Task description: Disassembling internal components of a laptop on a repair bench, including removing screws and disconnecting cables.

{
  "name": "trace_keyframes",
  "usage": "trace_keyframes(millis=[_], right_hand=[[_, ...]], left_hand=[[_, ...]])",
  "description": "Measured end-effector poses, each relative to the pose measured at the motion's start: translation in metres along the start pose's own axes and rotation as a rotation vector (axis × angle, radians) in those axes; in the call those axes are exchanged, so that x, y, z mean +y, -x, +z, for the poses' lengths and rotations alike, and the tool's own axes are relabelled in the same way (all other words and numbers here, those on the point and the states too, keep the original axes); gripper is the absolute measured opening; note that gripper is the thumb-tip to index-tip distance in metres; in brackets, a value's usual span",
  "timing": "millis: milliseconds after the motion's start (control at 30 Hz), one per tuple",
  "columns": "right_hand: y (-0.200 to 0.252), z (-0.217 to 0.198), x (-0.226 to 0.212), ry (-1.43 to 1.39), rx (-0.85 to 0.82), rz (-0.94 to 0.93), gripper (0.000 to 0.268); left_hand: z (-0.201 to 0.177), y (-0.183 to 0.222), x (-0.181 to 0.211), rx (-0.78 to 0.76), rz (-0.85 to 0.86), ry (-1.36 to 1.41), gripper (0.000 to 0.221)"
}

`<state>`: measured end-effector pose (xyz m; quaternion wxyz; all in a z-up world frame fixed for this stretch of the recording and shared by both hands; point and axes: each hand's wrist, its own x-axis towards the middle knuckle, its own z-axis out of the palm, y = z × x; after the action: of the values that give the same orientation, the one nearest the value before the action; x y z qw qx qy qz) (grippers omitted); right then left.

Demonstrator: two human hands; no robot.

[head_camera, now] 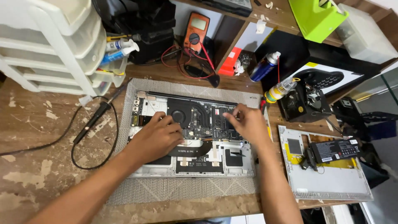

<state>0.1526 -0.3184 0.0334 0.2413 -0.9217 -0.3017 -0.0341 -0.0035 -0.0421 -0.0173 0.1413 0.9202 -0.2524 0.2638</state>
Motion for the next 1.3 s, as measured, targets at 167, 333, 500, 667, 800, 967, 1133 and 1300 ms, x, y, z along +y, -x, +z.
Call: trace_keyframes(millis=[167,333,500,667,800,967,1133,1300], right_hand=[[0.004,0.005,-0.017,-0.111,-0.037,-0.151,0.022],[0.004,0.013,-0.026,-0.159,0.054,-0.351,0.018],[0.009,0.020,-0.059,-0.210,-0.050,-0.515,0.015],[0.017,0.027,-0.069,-0.141,-0.044,-0.630,0.011],[0.020,0.030,-0.071,-0.024,-0.001,-0.651,0.005],[0.023,0.037,-0.080,-0.075,0.031,-0.649,0.006],[0.026,0.050,-0.084,-0.136,0.021,-0.594,0.014],[0.027,0.056,-0.093,-0.379,0.043,-0.613,0.024]], left_hand=[[0.007,0.001,0.001,-0.050,-0.003,-0.008,0.017],[0.005,-0.001,0.002,-0.116,-0.015,-0.049,0.014],[0.010,0.000,0.001,0.032,-0.048,-0.009,0.015],[0.003,-0.003,0.004,0.105,-0.035,0.033,0.014],[0.010,-0.002,0.005,0.138,-0.052,0.114,0.012],[0.008,-0.006,0.011,0.197,-0.023,0.151,0.011],[-0.002,-0.010,0.018,0.279,0.054,0.058,0.009],[-0.011,-0.010,0.018,0.238,0.044,0.038,0.017]])
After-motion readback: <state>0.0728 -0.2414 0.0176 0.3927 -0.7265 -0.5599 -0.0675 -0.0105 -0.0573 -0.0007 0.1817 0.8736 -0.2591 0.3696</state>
